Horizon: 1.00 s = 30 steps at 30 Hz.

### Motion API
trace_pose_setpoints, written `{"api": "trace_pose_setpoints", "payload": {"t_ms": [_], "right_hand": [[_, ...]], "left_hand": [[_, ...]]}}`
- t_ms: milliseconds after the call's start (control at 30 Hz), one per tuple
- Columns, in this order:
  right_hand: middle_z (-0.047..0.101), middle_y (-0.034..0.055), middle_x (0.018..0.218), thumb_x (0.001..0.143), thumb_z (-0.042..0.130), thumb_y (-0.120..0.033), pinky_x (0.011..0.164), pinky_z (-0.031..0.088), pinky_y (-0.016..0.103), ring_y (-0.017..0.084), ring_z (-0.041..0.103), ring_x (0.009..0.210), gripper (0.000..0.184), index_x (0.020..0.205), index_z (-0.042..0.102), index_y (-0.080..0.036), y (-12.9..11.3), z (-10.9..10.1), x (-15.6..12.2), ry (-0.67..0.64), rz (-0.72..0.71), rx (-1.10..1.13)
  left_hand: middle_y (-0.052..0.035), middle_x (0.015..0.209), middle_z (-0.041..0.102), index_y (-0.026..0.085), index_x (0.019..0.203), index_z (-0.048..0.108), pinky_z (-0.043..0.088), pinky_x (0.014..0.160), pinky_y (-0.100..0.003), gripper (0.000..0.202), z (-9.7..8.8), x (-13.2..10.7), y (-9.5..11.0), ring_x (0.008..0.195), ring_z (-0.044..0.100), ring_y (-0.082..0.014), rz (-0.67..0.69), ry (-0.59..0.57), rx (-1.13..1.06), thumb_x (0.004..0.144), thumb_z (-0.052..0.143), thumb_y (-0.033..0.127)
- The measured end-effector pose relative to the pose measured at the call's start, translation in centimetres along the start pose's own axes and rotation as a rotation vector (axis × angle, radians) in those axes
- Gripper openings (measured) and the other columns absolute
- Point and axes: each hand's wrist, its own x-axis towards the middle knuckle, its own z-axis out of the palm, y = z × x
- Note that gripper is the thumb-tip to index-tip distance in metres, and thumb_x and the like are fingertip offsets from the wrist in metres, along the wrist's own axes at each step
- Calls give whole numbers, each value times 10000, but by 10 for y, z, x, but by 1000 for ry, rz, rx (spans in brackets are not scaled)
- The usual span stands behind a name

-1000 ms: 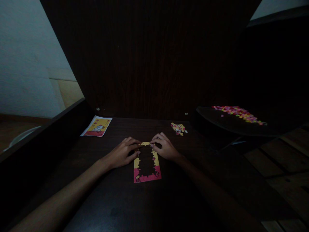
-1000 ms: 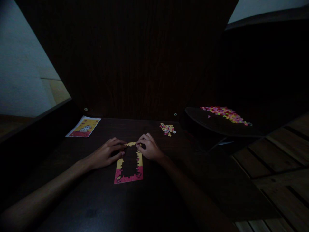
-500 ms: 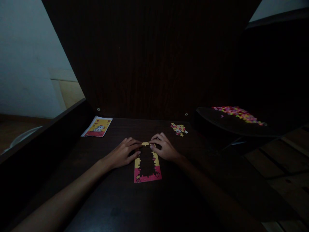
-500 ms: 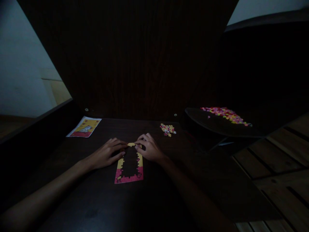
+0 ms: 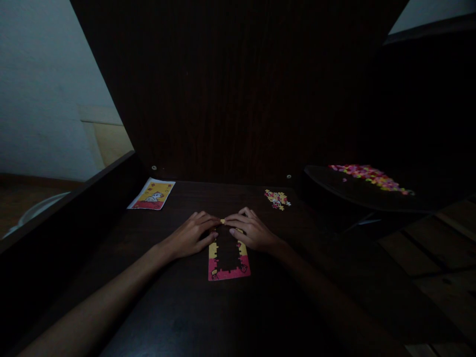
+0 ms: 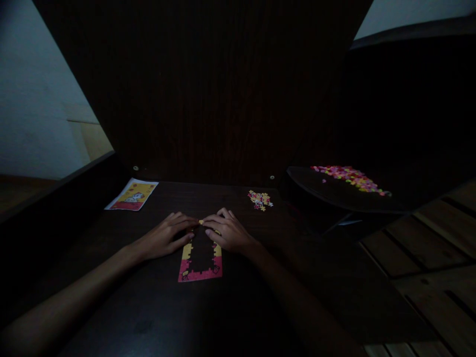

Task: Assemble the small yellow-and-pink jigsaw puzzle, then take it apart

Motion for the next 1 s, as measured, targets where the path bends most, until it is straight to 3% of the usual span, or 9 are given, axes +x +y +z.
{"api": "trace_pose_setpoints", "payload": {"t_ms": [200,433,533,833,1000], "right_hand": [[664,53,1257,969,524,-250,942,434,465,247,510,1035,314,1257,650,-248,1,0,-1,26,9,28],[678,81,1176,917,607,-250,964,450,463,245,536,1075,265,1168,690,-233,6,0,-3,192,84,127],[657,90,1190,877,655,-288,986,440,479,253,536,1099,317,1188,670,-226,5,-6,-6,180,128,148],[486,142,1415,680,782,-583,1100,350,556,341,398,1312,918,1445,438,-212,-5,-32,-28,-119,259,209],[326,182,1537,579,803,-680,1128,299,585,388,265,1417,1215,1549,241,-211,-10,-33,-41,-208,288,214]], "left_hand": [[-85,1218,650,217,1281,586,415,1004,-429,323,-1,0,1,1127,562,-245,-1,2,-5,986,501,315],[-85,1245,645,205,1255,587,410,1016,-424,323,-5,-1,-1,1148,555,-248,-52,18,-20,998,476,367],[-89,1259,640,197,1284,566,387,1047,-451,370,-9,-4,-2,1164,549,-259,-89,16,-18,991,484,409],[-139,1349,548,203,1449,406,437,1017,-509,687,-18,-18,7,1208,508,-320,-208,-33,-15,888,582,557],[-175,1482,407,203,1521,281,390,1080,-550,967,-15,-29,15,1343,387,-372,-277,-76,-40,764,670,661]]}}
